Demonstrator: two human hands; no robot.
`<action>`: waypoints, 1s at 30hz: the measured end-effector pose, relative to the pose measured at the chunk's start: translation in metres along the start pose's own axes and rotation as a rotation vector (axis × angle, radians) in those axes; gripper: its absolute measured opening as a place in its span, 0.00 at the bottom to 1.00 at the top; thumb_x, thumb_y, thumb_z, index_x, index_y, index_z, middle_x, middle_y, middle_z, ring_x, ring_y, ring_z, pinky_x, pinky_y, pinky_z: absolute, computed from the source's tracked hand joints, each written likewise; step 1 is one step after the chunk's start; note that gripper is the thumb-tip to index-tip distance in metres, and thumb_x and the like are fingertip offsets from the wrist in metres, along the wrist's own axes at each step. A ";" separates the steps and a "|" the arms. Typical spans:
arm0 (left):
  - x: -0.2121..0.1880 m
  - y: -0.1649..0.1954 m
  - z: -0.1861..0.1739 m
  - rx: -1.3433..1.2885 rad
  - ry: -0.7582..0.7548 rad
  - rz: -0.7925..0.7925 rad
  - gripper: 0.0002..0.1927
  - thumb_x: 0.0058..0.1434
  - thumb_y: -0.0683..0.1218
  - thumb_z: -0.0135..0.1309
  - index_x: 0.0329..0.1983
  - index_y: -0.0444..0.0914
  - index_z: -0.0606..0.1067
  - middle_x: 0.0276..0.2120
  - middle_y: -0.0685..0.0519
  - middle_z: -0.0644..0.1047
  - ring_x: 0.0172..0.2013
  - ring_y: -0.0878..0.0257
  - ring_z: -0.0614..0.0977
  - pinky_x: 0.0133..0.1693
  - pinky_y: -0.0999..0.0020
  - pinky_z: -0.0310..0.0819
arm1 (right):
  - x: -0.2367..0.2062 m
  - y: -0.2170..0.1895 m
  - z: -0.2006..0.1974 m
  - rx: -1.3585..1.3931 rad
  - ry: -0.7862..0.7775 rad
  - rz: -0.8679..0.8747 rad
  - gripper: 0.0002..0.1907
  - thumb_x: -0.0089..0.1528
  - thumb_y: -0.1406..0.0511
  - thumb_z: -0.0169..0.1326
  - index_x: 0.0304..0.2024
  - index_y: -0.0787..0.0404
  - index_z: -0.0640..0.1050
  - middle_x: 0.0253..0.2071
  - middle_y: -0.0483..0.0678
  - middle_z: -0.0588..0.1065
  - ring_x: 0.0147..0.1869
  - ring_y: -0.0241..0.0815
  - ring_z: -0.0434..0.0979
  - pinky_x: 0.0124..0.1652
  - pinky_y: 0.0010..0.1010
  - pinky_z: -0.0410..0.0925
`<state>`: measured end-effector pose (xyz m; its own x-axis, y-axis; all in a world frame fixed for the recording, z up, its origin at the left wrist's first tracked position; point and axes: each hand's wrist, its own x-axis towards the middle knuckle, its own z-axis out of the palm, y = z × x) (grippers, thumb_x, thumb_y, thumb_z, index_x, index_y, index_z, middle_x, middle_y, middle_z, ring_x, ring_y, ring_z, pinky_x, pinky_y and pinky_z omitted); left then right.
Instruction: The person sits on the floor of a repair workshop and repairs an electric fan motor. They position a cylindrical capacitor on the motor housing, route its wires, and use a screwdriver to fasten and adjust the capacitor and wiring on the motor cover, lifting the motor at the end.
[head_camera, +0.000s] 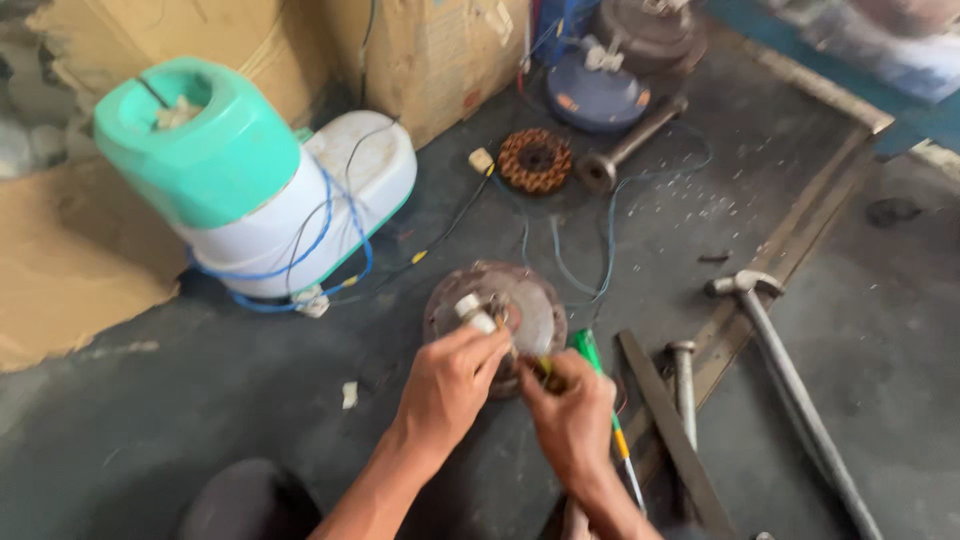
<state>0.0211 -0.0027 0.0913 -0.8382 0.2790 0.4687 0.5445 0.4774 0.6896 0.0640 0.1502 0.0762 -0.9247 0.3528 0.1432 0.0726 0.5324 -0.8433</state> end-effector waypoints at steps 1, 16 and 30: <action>0.000 0.000 0.003 0.016 -0.019 0.003 0.09 0.61 0.40 0.59 0.45 0.35 0.81 0.34 0.47 0.80 0.34 0.50 0.84 0.34 0.60 0.78 | 0.000 -0.001 0.000 -0.021 -0.002 0.001 0.08 0.53 0.67 0.65 0.33 0.65 0.84 0.24 0.52 0.75 0.23 0.43 0.75 0.28 0.33 0.67; 0.003 -0.001 0.016 0.096 -0.115 0.037 0.13 0.56 0.36 0.57 0.44 0.33 0.81 0.37 0.47 0.79 0.39 0.50 0.83 0.39 0.59 0.78 | 0.008 -0.005 -0.003 -0.115 0.069 -0.117 0.11 0.52 0.69 0.62 0.38 0.61 0.84 0.30 0.51 0.78 0.31 0.51 0.80 0.33 0.38 0.71; 0.007 -0.006 0.009 -0.001 -0.117 0.000 0.08 0.58 0.36 0.58 0.41 0.35 0.81 0.36 0.48 0.78 0.38 0.51 0.83 0.39 0.59 0.77 | 0.038 0.030 0.002 0.997 -0.410 1.085 0.08 0.60 0.65 0.53 0.27 0.60 0.77 0.21 0.43 0.71 0.18 0.30 0.59 0.18 0.23 0.51</action>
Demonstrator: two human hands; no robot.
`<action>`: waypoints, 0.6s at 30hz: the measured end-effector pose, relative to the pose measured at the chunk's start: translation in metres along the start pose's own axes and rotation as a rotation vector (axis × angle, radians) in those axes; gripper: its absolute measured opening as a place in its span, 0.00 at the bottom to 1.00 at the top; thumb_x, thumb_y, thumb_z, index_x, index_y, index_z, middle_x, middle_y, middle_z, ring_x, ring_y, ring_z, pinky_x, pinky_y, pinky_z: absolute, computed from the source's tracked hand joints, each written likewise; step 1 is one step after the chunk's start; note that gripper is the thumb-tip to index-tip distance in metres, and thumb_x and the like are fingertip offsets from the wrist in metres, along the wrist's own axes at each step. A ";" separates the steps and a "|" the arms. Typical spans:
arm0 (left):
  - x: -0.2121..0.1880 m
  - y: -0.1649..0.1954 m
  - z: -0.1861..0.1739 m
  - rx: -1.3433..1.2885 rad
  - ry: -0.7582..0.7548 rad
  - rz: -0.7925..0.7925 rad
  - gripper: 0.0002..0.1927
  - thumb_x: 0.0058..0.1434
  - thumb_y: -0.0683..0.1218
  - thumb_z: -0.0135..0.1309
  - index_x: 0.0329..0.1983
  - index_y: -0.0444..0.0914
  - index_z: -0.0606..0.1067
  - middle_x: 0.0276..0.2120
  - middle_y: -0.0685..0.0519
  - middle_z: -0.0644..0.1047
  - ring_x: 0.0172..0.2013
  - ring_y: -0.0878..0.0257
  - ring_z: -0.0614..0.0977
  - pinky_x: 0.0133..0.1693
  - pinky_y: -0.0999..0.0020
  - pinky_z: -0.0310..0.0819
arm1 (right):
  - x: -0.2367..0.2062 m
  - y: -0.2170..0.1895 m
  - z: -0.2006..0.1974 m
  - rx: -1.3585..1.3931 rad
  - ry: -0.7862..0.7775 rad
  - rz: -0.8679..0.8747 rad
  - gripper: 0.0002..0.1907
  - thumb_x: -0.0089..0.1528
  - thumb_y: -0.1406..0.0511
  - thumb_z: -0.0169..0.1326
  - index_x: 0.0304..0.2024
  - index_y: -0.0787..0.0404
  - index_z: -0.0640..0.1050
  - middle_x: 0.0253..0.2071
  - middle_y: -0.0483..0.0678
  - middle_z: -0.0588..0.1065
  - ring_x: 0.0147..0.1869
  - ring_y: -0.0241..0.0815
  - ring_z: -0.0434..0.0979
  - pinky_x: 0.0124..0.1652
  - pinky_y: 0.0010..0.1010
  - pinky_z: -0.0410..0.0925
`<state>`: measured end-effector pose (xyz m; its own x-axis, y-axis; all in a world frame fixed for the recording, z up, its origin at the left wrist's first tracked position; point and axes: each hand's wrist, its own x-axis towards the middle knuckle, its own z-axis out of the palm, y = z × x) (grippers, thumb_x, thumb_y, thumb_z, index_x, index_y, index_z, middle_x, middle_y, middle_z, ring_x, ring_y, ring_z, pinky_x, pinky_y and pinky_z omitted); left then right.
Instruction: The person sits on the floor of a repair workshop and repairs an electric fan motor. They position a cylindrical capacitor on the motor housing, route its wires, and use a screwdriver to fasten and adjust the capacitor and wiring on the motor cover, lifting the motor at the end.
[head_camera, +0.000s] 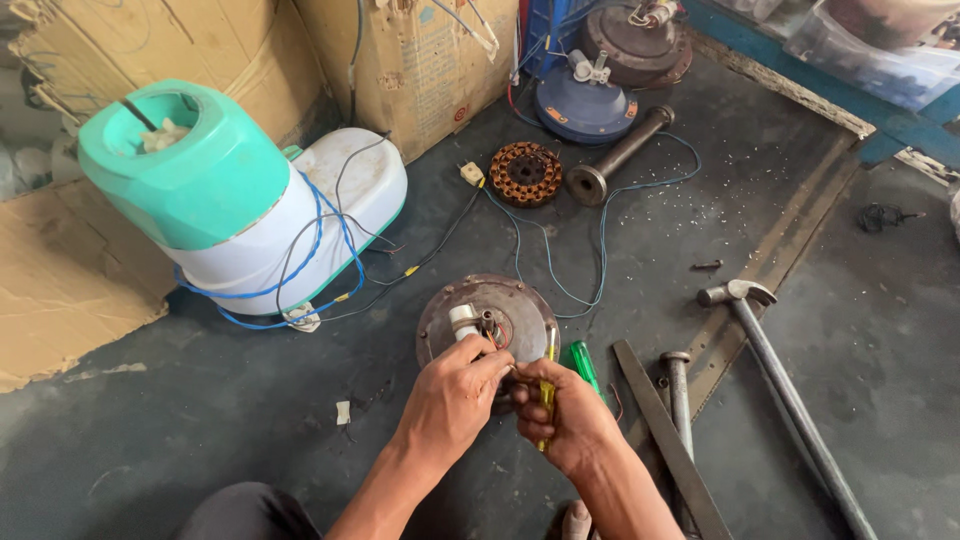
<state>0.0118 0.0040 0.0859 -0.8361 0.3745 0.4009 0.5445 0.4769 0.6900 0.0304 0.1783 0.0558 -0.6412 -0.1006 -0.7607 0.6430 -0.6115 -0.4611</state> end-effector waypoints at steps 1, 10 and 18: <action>0.000 0.000 0.000 0.009 0.004 -0.005 0.08 0.59 0.36 0.58 0.41 0.35 0.80 0.36 0.48 0.78 0.38 0.51 0.82 0.39 0.58 0.77 | -0.002 0.002 0.000 -0.042 0.029 -0.081 0.07 0.61 0.65 0.53 0.29 0.61 0.77 0.22 0.44 0.71 0.18 0.31 0.60 0.19 0.24 0.52; 0.000 -0.003 -0.004 0.017 -0.015 -0.027 0.10 0.58 0.35 0.57 0.43 0.34 0.80 0.36 0.47 0.78 0.39 0.49 0.82 0.40 0.57 0.76 | -0.030 0.019 0.010 -1.259 0.333 -1.348 0.18 0.54 0.68 0.63 0.48 0.56 0.82 0.39 0.50 0.78 0.36 0.54 0.80 0.34 0.41 0.72; -0.001 -0.003 -0.006 -0.023 -0.038 -0.035 0.10 0.57 0.35 0.57 0.43 0.34 0.80 0.38 0.47 0.78 0.41 0.49 0.82 0.41 0.57 0.76 | -0.029 0.019 0.011 -1.264 0.331 -1.359 0.17 0.54 0.67 0.65 0.46 0.56 0.83 0.39 0.49 0.78 0.34 0.52 0.80 0.33 0.40 0.72</action>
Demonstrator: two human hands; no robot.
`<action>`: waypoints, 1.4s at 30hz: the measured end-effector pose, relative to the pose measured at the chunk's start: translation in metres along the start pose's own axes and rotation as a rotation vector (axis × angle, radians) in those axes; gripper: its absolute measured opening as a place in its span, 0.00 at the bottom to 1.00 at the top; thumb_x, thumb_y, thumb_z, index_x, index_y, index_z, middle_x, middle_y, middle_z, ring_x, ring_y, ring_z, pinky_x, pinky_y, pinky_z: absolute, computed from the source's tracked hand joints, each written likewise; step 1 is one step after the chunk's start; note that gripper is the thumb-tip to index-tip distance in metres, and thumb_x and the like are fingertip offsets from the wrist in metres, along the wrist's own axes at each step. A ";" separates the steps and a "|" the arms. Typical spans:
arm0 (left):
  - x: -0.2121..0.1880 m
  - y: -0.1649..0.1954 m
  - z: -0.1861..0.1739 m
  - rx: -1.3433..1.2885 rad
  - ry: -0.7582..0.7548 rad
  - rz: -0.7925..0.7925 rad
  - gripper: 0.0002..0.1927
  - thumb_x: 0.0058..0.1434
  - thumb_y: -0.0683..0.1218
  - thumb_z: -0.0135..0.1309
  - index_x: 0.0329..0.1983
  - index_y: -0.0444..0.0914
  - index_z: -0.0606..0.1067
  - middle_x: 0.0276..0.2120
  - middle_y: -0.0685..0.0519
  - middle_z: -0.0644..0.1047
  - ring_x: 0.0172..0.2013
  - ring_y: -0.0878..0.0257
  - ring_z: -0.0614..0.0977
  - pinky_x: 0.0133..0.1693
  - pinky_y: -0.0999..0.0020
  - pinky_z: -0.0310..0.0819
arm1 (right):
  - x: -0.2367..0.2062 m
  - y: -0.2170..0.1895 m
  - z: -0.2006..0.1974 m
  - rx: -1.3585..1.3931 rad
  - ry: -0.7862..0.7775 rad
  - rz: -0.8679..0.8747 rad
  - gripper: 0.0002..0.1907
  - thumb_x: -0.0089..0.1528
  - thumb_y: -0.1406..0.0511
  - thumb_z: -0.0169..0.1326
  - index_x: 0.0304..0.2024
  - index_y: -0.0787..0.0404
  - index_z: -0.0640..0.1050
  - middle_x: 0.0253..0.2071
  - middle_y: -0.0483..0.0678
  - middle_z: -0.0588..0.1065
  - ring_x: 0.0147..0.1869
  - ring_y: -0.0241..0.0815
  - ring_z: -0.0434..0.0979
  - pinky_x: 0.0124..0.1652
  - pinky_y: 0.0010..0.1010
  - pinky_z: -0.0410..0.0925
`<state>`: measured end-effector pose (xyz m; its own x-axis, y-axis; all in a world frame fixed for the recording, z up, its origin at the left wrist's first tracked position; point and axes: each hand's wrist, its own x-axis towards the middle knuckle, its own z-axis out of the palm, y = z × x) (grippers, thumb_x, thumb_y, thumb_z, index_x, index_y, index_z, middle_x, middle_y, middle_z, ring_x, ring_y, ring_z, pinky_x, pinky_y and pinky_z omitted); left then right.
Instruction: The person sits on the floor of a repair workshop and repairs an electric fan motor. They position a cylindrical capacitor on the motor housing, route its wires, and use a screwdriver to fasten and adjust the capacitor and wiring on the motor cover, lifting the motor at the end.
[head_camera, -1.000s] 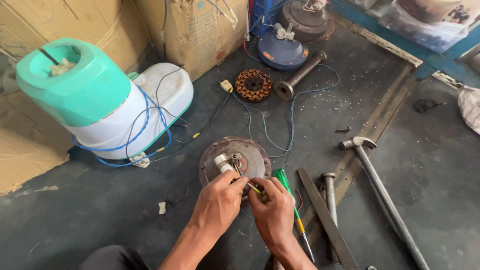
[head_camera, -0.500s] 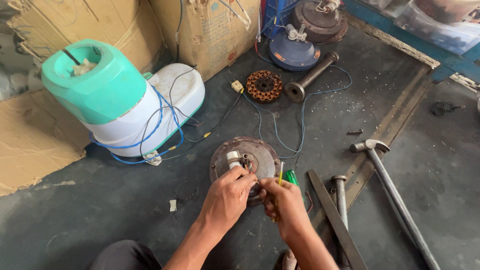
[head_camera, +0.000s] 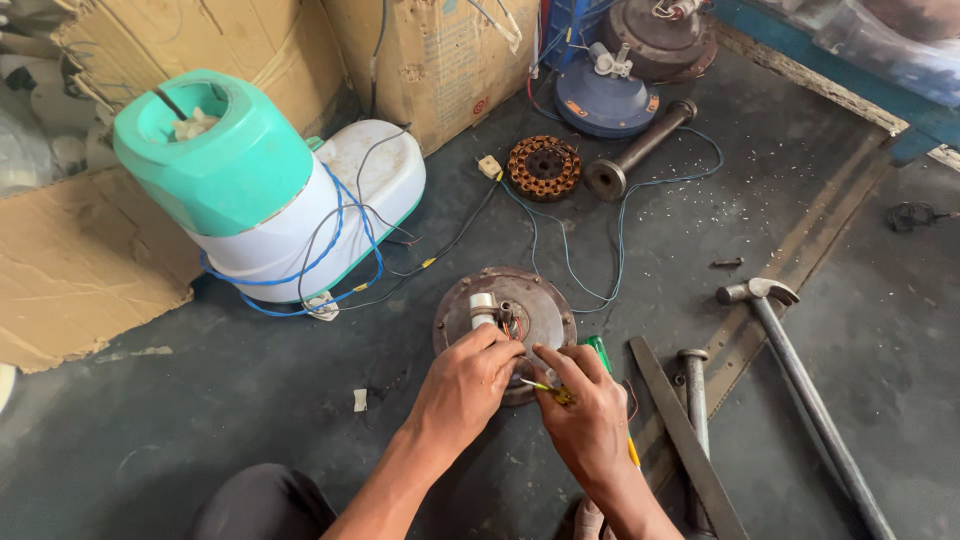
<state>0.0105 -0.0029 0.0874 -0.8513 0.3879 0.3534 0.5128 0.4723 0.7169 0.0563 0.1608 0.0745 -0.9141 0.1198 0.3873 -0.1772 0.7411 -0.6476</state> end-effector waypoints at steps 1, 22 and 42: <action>0.000 0.000 0.000 0.001 -0.001 -0.003 0.10 0.58 0.35 0.57 0.43 0.34 0.80 0.38 0.47 0.78 0.41 0.49 0.82 0.42 0.57 0.76 | 0.000 0.001 0.000 0.000 -0.008 -0.005 0.17 0.54 0.67 0.65 0.46 0.56 0.83 0.39 0.49 0.78 0.33 0.52 0.80 0.32 0.40 0.72; 0.002 0.001 0.002 -0.036 0.038 -0.013 0.07 0.61 0.38 0.59 0.42 0.35 0.80 0.37 0.48 0.79 0.39 0.50 0.83 0.40 0.59 0.78 | -0.003 0.014 0.008 -0.050 0.003 -0.105 0.14 0.53 0.68 0.66 0.42 0.59 0.82 0.40 0.48 0.77 0.35 0.50 0.81 0.33 0.40 0.72; -0.009 -0.012 0.019 0.295 0.001 0.061 0.11 0.55 0.37 0.56 0.42 0.35 0.81 0.37 0.47 0.77 0.40 0.50 0.82 0.40 0.57 0.78 | -0.021 -0.005 0.008 0.645 -0.064 0.937 0.11 0.55 0.68 0.63 0.40 0.64 0.83 0.26 0.41 0.76 0.23 0.31 0.64 0.22 0.26 0.56</action>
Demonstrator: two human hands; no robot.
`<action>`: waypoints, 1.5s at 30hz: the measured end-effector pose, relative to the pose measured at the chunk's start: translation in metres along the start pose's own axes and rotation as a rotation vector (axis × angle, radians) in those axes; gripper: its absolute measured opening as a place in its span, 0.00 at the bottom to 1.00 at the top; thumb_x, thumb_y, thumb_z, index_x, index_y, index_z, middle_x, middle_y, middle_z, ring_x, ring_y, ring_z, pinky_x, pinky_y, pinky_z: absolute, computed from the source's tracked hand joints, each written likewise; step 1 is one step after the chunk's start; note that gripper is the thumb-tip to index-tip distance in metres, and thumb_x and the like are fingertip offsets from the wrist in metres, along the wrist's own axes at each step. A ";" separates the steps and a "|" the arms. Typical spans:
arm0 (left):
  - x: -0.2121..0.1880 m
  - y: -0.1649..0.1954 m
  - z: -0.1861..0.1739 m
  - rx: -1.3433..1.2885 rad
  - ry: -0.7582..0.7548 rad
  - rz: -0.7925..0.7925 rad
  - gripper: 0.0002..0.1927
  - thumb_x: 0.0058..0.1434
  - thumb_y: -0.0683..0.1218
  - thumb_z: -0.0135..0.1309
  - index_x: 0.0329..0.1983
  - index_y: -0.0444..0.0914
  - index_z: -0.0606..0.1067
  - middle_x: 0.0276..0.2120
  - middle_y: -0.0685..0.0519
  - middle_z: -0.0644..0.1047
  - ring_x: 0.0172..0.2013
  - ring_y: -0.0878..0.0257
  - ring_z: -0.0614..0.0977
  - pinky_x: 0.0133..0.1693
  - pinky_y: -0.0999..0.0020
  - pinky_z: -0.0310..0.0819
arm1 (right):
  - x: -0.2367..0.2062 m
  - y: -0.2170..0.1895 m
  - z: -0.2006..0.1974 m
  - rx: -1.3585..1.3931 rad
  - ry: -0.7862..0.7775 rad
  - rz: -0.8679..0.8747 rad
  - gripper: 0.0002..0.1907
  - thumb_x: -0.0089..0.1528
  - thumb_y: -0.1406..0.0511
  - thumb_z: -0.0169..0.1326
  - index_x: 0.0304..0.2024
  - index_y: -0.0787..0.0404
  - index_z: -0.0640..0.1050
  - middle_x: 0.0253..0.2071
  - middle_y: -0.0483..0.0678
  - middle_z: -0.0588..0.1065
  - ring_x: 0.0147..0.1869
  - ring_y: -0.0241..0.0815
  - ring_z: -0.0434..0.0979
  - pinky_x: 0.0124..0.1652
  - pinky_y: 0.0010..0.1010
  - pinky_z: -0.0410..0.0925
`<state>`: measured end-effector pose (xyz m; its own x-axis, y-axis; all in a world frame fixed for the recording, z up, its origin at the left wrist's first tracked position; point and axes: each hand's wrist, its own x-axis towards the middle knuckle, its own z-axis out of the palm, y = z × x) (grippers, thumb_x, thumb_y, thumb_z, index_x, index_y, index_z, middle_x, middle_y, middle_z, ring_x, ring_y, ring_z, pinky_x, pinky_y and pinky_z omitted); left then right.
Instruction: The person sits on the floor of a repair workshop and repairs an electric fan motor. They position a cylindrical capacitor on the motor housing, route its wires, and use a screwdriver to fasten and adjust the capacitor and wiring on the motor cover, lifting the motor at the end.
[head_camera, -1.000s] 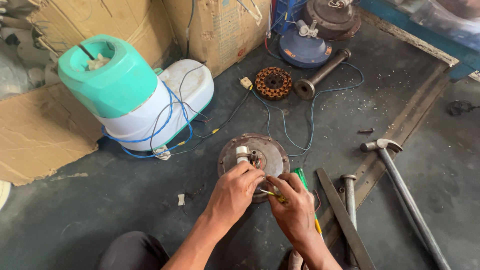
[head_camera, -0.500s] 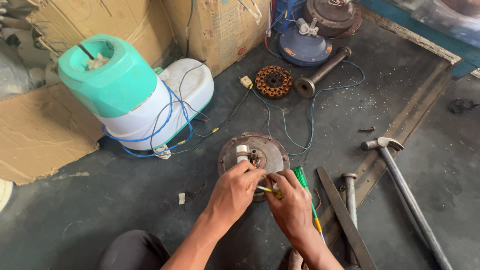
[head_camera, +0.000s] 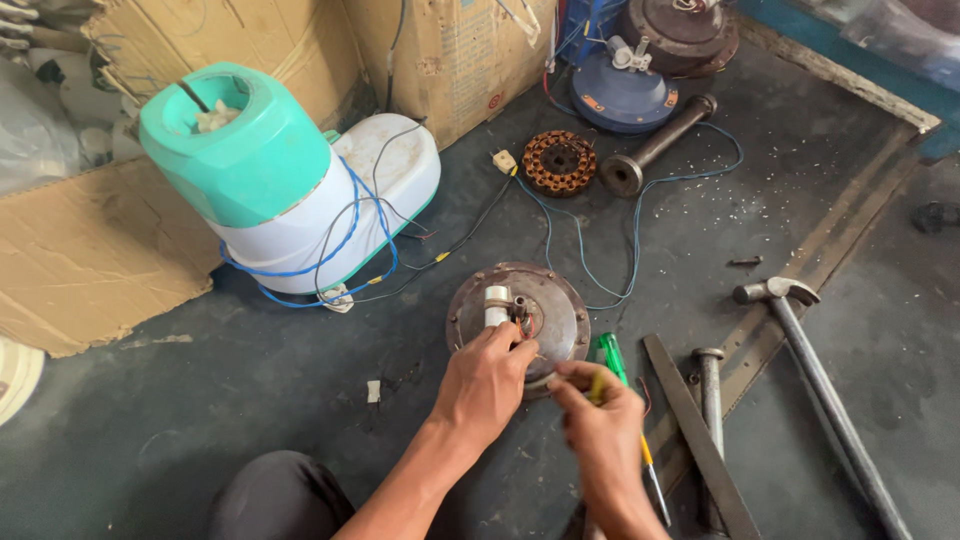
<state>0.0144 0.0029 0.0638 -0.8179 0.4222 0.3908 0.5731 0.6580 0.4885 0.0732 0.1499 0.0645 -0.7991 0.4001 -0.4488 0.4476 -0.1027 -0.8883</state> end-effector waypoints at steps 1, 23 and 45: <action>-0.001 0.000 0.000 -0.015 -0.003 -0.016 0.10 0.57 0.37 0.56 0.41 0.35 0.81 0.37 0.47 0.78 0.40 0.50 0.82 0.40 0.57 0.78 | 0.007 0.005 -0.007 -0.036 0.030 -0.020 0.12 0.55 0.68 0.63 0.43 0.62 0.84 0.27 0.41 0.76 0.24 0.32 0.64 0.23 0.28 0.56; 0.000 0.002 -0.003 -0.063 0.022 -0.049 0.06 0.58 0.39 0.58 0.39 0.36 0.81 0.36 0.47 0.77 0.40 0.50 0.81 0.40 0.58 0.78 | 0.003 0.071 -0.063 -1.563 0.097 -0.239 0.29 0.62 0.62 0.52 0.67 0.47 0.69 0.45 0.48 0.76 0.40 0.51 0.84 0.38 0.41 0.77; -0.004 0.004 -0.006 -0.100 -0.012 -0.103 0.05 0.59 0.40 0.57 0.38 0.36 0.81 0.35 0.47 0.78 0.40 0.49 0.81 0.41 0.56 0.77 | -0.024 0.058 -0.015 -1.608 -0.255 -0.540 0.43 0.57 0.69 0.49 0.75 0.47 0.58 0.46 0.56 0.71 0.39 0.54 0.81 0.30 0.43 0.76</action>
<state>0.0201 -0.0005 0.0689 -0.8730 0.3634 0.3255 0.4876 0.6329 0.6014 0.1242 0.1485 0.0249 -0.9509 -0.0816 -0.2986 -0.0789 0.9967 -0.0210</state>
